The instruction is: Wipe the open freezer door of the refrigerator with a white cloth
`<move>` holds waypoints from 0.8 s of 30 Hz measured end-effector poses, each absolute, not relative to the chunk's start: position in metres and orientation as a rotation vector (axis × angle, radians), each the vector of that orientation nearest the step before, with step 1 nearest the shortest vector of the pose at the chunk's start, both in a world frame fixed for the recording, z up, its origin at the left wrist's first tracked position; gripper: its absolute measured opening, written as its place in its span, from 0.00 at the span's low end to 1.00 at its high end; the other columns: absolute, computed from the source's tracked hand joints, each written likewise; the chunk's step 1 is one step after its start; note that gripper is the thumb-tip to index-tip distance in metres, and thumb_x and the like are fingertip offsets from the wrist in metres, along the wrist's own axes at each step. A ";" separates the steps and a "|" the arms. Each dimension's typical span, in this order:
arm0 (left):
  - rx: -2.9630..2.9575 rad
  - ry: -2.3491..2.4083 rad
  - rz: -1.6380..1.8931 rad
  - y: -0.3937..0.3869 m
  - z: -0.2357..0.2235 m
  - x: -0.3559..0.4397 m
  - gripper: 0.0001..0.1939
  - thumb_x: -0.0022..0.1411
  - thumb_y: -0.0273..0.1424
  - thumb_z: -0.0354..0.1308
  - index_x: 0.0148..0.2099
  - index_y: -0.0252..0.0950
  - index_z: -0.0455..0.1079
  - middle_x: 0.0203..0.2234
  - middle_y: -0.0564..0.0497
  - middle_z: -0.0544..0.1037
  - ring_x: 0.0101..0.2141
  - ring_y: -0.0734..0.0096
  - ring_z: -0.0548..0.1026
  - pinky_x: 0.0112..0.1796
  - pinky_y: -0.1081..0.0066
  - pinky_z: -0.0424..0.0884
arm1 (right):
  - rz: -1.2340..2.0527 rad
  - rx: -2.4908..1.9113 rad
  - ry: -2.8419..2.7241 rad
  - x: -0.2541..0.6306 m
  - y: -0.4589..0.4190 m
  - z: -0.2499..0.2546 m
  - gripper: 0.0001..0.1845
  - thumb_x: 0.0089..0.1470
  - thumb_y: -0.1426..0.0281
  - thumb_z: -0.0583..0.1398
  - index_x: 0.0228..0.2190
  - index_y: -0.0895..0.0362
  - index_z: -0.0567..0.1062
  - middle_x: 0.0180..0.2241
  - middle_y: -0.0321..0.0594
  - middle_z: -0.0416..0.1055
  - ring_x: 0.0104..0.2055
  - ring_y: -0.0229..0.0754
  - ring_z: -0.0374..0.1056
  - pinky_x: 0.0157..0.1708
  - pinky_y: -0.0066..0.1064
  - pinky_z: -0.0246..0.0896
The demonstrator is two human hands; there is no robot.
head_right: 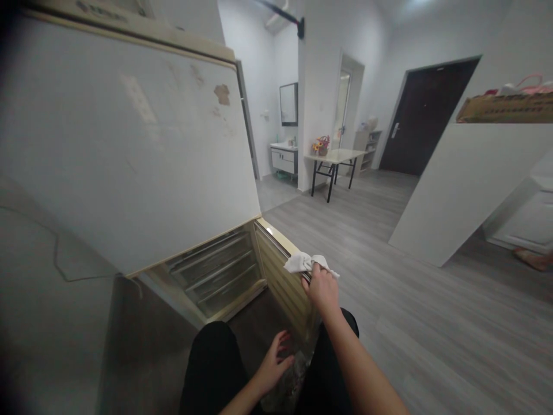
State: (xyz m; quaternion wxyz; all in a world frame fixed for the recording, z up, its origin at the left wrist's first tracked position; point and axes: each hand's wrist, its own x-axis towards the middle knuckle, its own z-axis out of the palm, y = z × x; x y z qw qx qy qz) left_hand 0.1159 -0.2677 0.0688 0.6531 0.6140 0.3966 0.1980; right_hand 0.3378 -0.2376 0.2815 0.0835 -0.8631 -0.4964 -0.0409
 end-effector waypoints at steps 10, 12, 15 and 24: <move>1.403 0.769 0.532 -0.257 0.090 0.162 0.49 0.54 0.52 0.69 0.72 0.40 0.57 0.72 0.34 0.60 0.68 0.41 0.63 0.63 0.46 0.65 | -0.147 -2.562 -1.454 0.327 -0.239 0.280 0.24 0.67 0.53 0.58 0.51 0.60 0.70 0.45 0.54 0.77 0.47 0.57 0.76 0.42 0.39 0.66; 1.417 0.708 0.580 -0.254 0.096 0.174 0.52 0.53 0.55 0.70 0.72 0.40 0.58 0.72 0.34 0.59 0.70 0.39 0.59 0.65 0.45 0.62 | -0.153 -2.561 -1.447 0.324 -0.240 0.280 0.23 0.66 0.53 0.58 0.51 0.60 0.70 0.44 0.54 0.77 0.47 0.57 0.76 0.42 0.39 0.66; 1.436 0.642 0.619 -0.252 0.103 0.190 0.55 0.50 0.58 0.71 0.73 0.41 0.58 0.74 0.35 0.56 0.73 0.37 0.53 0.67 0.45 0.59 | -0.161 -2.567 -1.438 0.322 -0.240 0.280 0.23 0.66 0.54 0.58 0.50 0.60 0.70 0.43 0.54 0.77 0.46 0.57 0.77 0.42 0.39 0.66; 1.330 0.601 0.527 -0.255 0.100 0.200 0.65 0.47 0.61 0.73 0.78 0.48 0.46 0.78 0.40 0.41 0.74 0.34 0.47 0.64 0.41 0.61 | -0.119 -2.590 -1.425 0.320 -0.239 0.284 0.24 0.66 0.54 0.58 0.52 0.60 0.69 0.45 0.55 0.77 0.48 0.55 0.76 0.42 0.37 0.66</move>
